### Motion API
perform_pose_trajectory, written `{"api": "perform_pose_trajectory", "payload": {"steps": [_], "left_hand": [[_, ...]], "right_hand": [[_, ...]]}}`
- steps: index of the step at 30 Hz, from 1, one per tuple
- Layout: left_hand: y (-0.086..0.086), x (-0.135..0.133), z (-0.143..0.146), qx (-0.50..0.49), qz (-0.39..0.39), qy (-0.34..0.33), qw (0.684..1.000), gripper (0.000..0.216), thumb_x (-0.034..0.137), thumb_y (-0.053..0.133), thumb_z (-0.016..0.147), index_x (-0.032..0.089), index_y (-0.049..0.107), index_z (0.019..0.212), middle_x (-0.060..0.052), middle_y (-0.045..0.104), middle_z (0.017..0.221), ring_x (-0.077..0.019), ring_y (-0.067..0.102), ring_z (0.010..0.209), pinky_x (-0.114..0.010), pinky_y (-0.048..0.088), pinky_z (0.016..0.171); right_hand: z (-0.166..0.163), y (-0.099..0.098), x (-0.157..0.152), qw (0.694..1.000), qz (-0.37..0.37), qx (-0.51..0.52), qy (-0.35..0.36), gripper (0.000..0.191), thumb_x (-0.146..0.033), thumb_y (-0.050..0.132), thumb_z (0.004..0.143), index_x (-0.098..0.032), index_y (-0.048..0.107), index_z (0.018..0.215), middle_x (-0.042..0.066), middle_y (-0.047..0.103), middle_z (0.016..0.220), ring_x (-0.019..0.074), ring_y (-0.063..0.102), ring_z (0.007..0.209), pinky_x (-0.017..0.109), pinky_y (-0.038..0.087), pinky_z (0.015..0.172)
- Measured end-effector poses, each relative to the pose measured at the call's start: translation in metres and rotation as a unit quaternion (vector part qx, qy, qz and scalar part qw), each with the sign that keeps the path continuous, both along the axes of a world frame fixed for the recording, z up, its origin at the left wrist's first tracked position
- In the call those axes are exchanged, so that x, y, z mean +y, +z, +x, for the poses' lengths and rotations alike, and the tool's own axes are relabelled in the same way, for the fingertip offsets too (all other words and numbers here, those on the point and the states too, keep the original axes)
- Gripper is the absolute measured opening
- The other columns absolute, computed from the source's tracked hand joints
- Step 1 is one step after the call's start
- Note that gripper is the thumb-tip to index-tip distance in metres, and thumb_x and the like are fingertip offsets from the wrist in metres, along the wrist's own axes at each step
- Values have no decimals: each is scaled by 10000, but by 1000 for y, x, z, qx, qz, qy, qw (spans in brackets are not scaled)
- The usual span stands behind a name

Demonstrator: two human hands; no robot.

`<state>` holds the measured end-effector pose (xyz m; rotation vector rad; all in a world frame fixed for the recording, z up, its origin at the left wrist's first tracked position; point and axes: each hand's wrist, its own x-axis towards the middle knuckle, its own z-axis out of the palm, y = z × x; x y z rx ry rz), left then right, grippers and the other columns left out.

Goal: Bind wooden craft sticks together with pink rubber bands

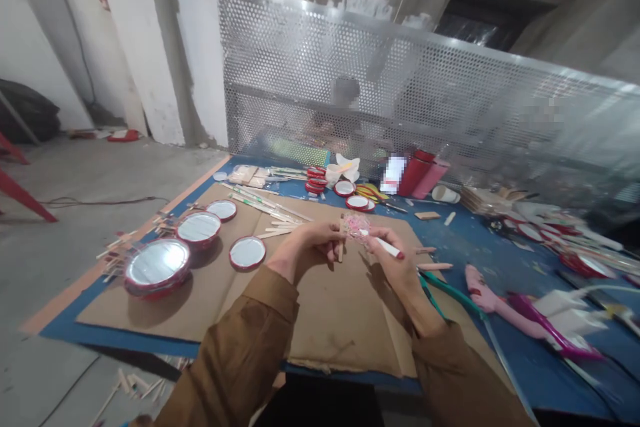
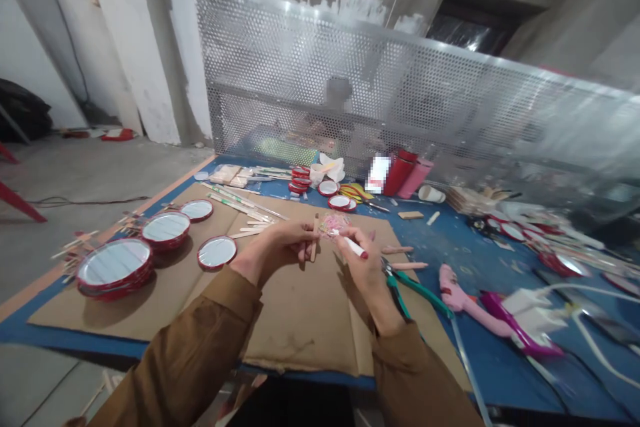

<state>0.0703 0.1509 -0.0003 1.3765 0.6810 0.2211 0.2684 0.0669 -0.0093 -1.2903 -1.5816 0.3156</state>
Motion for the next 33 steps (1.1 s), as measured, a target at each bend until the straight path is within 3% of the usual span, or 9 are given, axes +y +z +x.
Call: {"api": "perform_pose_trajectory", "payload": {"steps": [3, 6, 10, 15, 20, 24, 27, 29, 33], "left_hand": [[1, 0, 0, 25, 12, -3, 1000, 292, 226, 479, 1032, 140, 554, 764, -69, 693, 615, -138, 639, 467, -273, 556, 562], [-1, 1, 0, 14, 15, 11, 1000, 278, 279, 533, 1028, 161, 534, 777, -45, 686, 602, -129, 617, 446, -274, 563, 562], [-3, 2, 1, 23, 14, -1, 1000, 283, 272, 467, 1057, 169, 523, 799, -42, 681, 592, -132, 620, 447, -276, 570, 562], [0, 0, -1, 24, 27, 8, 999, 240, 211, 418, 1062, 174, 513, 845, -33, 694, 614, -131, 635, 455, -255, 552, 537], [4, -1, -1, 30, 26, 2, 999, 268, 265, 485, 1051, 164, 527, 807, -41, 691, 609, -135, 642, 458, -253, 549, 537], [3, 0, -1, 35, 24, -8, 999, 310, 322, 543, 1033, 155, 551, 771, -44, 675, 578, -132, 629, 443, -243, 537, 521], [3, -1, -2, 20, 18, 0, 1000, 324, 357, 566, 1023, 153, 564, 773, -45, 675, 581, -126, 624, 443, -246, 542, 531], [3, -2, -3, 17, 18, 11, 1000, 323, 354, 565, 1023, 148, 567, 775, -51, 681, 595, -118, 610, 435, -254, 548, 539], [3, -2, -3, 24, 22, 16, 999, 291, 353, 622, 993, 159, 540, 793, -43, 683, 599, -120, 615, 442, -247, 540, 533]], "right_hand": [[22, -4, -12, 963, 9, -265, 41, 178, -262, 581, 917, -217, 750, 955, 83, 744, 935, 239, 661, 890, 337, 490, 815], [42, -2, -26, 898, -8, -439, -27, 357, -93, 504, 909, -225, 778, 1095, 107, 748, 1031, 256, 639, 955, 357, 455, 867], [55, 11, -37, 873, 33, -453, -177, 403, -90, 472, 938, -205, 743, 1212, 127, 746, 1079, 286, 624, 1002, 385, 434, 902], [40, 15, -33, 841, -51, -514, -162, 184, -268, 594, 938, -189, 750, 883, 137, 750, 907, 291, 649, 915, 372, 448, 829], [20, 10, -26, 816, -117, -529, -201, 131, -232, 637, 897, -164, 736, 845, 157, 760, 904, 293, 704, 935, 349, 479, 805], [19, 22, -42, 804, -177, -515, -237, 85, -220, 649, 895, -183, 723, 915, 141, 765, 848, 274, 737, 819, 296, 441, 642], [22, 34, -68, 826, -180, -496, -197, 232, -175, 623, 893, -217, 695, 1110, 102, 764, 831, 245, 728, 716, 279, 397, 586], [22, 39, -83, 880, -147, -431, -136, 238, -202, 586, 909, -248, 691, 1117, 62, 764, 825, 204, 702, 657, 271, 408, 587], [15, 45, -83, 978, -173, -111, 32, 231, -391, 527, 919, -251, 699, 981, 12, 742, 745, 181, 663, 592, 271, 458, 563]]}}
